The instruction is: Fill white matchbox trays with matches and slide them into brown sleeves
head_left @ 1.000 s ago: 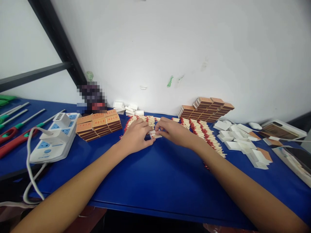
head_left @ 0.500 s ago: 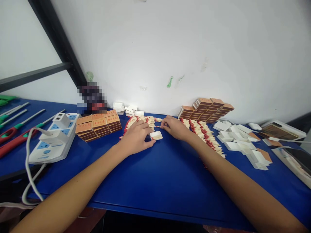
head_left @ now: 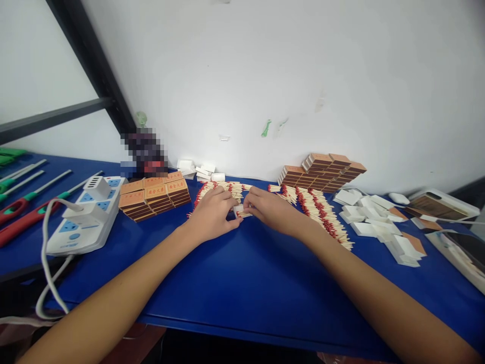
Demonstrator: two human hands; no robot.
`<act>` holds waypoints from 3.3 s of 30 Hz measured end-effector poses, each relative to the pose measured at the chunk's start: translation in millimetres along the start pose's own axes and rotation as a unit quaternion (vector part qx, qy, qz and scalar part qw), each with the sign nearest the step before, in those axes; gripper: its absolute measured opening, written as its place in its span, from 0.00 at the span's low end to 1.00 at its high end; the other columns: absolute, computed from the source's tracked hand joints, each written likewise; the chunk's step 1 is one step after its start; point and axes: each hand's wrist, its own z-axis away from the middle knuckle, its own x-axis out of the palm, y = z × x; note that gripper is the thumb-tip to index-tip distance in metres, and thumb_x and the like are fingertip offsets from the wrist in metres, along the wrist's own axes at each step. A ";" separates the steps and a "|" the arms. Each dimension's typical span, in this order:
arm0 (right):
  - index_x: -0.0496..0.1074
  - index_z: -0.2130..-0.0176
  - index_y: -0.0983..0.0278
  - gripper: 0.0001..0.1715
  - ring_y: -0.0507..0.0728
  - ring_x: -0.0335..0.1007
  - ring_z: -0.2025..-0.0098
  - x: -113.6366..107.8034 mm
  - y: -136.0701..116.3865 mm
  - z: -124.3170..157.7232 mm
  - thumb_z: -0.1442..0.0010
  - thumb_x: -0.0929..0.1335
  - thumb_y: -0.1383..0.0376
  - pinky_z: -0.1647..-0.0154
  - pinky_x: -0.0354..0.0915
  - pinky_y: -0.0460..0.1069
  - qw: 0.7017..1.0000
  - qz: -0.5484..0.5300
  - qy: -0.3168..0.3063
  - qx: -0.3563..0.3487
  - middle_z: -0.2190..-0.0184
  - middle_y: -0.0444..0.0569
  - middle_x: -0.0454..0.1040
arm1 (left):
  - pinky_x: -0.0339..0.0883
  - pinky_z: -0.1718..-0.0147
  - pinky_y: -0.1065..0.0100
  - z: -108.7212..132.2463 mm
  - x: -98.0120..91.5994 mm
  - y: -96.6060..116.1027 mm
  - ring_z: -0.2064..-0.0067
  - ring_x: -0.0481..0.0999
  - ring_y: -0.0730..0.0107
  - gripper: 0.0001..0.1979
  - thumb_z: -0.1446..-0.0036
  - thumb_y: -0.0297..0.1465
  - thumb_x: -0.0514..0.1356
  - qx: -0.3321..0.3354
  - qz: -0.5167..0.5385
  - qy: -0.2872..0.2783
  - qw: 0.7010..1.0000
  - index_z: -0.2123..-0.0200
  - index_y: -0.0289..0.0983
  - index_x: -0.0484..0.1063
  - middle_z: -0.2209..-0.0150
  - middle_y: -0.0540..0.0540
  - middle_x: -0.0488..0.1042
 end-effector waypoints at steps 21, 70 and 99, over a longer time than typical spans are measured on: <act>0.74 0.54 0.65 0.07 0.59 0.74 0.55 24.9 66.6 -23.9 0.24 0.66 0.65 0.55 0.63 0.51 0.986 0.109 0.048 0.118 0.53 0.55 0.76 | 0.70 0.48 0.53 1.9 4.4 0.2 0.53 0.75 0.52 0.16 0.37 0.39 0.70 0.010 -0.005 0.004 1.000 0.52 0.33 0.83 0.62 0.41 0.79; 0.80 0.56 0.63 0.08 0.58 0.73 0.58 9.6 55.1 -44.2 0.29 0.69 0.67 0.55 0.63 0.50 0.992 0.061 0.044 0.101 0.56 0.52 0.75 | 0.69 0.45 0.52 0.5 0.7 -1.7 0.54 0.76 0.53 0.15 0.36 0.39 0.69 -0.001 -0.001 -0.005 1.000 0.53 0.34 0.83 0.64 0.42 0.79; 0.72 0.51 0.63 0.11 0.61 0.72 0.56 10.7 -11.4 6.3 0.26 0.62 0.73 0.69 0.62 0.51 0.971 0.240 -0.005 -0.007 0.52 0.57 0.75 | 0.69 0.50 0.53 0.3 -1.7 3.0 0.55 0.74 0.53 0.12 0.37 0.40 0.68 0.009 -0.008 0.001 1.000 0.61 0.36 0.80 0.64 0.42 0.78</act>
